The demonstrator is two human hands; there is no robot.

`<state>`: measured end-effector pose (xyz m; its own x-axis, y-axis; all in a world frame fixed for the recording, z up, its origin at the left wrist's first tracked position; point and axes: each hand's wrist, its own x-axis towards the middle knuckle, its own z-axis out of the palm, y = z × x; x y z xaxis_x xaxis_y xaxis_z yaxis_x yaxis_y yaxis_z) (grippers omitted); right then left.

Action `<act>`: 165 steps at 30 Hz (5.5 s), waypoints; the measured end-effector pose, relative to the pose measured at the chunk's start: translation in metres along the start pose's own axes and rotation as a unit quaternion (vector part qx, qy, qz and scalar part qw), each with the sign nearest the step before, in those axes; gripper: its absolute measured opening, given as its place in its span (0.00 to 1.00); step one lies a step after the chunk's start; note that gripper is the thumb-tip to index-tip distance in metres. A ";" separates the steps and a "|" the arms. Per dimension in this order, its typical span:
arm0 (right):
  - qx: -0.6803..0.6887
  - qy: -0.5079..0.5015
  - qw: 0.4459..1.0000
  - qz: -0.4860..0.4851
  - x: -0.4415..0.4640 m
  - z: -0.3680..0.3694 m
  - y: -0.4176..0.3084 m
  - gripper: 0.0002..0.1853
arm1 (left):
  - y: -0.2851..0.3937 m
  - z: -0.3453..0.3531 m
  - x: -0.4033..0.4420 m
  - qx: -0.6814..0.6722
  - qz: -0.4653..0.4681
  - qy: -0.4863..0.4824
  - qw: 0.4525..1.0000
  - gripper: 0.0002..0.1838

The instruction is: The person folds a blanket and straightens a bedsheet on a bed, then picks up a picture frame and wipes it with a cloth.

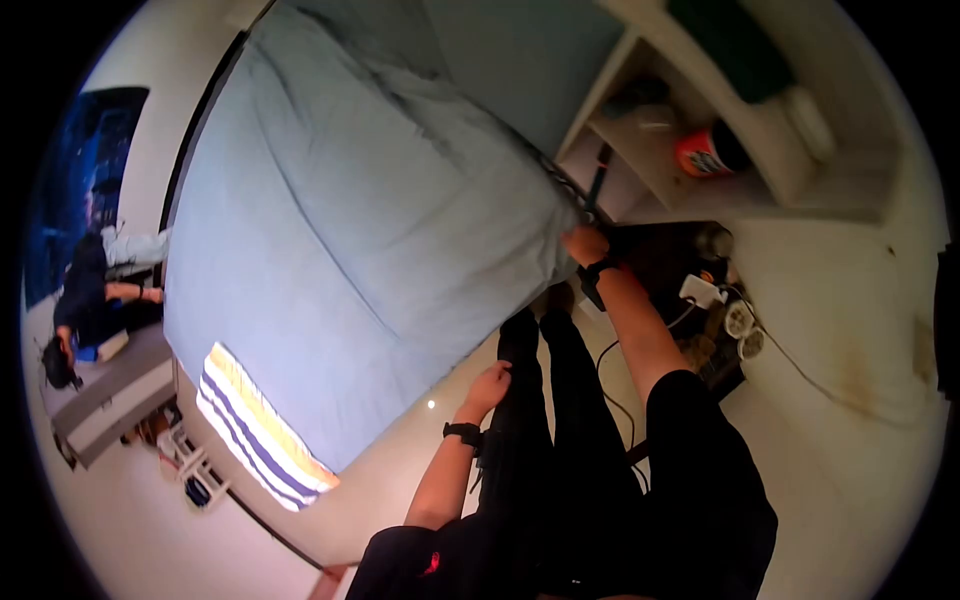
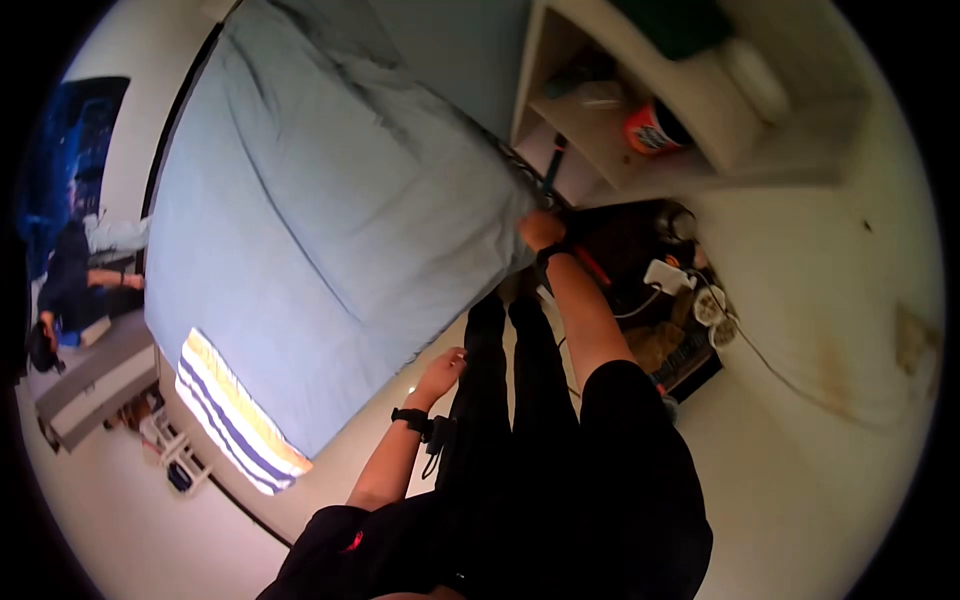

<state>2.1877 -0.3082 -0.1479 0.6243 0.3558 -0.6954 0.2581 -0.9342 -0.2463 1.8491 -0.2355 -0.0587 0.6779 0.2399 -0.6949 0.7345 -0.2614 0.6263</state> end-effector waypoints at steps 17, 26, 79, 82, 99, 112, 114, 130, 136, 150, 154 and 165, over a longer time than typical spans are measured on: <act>0.622 0.075 0.746 0.227 0.021 -0.004 0.035 0.11 | -0.065 -0.014 0.025 -0.017 -0.120 0.104 0.987 0.17; 0.820 0.106 0.492 0.272 0.050 0.027 0.017 0.15 | -0.070 -0.058 0.065 0.097 -0.011 0.335 0.937 0.26; 0.151 0.155 0.881 -0.422 -0.138 -0.039 -0.092 0.20 | 0.280 -0.241 -0.031 -0.144 0.505 -0.031 0.851 0.24; 0.104 0.149 0.911 -0.371 -0.184 -0.027 -0.049 0.15 | 0.398 -0.275 -0.154 -0.506 0.646 -0.270 0.504 0.16; 0.255 0.152 0.953 0.054 -0.309 0.047 0.173 0.17 | 0.443 -0.090 -0.234 -0.124 0.506 -0.593 0.614 0.22; 0.212 0.220 0.951 -0.047 -0.198 0.126 0.347 0.36 | 0.138 0.035 -0.167 -0.303 -0.160 -0.058 0.938 0.17; 0.182 0.066 0.978 0.084 -0.222 0.094 0.335 0.32 | 0.144 0.043 -0.190 -0.341 -0.127 -0.020 0.931 0.16; -0.227 0.015 0.972 0.064 -0.335 -0.039 0.218 0.22 | -0.094 0.047 -0.245 -0.469 -0.208 0.285 0.809 0.18; -0.186 0.127 0.971 -0.084 -0.412 -0.137 0.055 0.23 | -0.115 -0.005 -0.285 -0.430 -0.199 0.316 0.822 0.24; 0.156 -0.079 0.831 -0.529 -0.540 -0.121 -0.241 0.14 | 0.083 -0.149 -0.253 0.090 0.331 0.544 0.766 0.23; 0.221 -0.064 0.849 -0.476 -0.524 -0.103 -0.244 0.15 | 0.064 -0.169 -0.261 -0.154 0.267 0.444 0.841 0.19; 0.360 0.180 0.850 -0.340 -0.477 -0.114 -0.184 0.14 | 0.054 -0.167 -0.263 -0.110 0.141 0.256 0.950 0.24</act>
<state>1.9262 -0.3027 0.3063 0.7297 0.6837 -0.0075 0.2124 -0.2370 -0.9480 1.7158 -0.1567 0.2166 0.7346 0.6264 -0.2607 0.4711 -0.1945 0.8603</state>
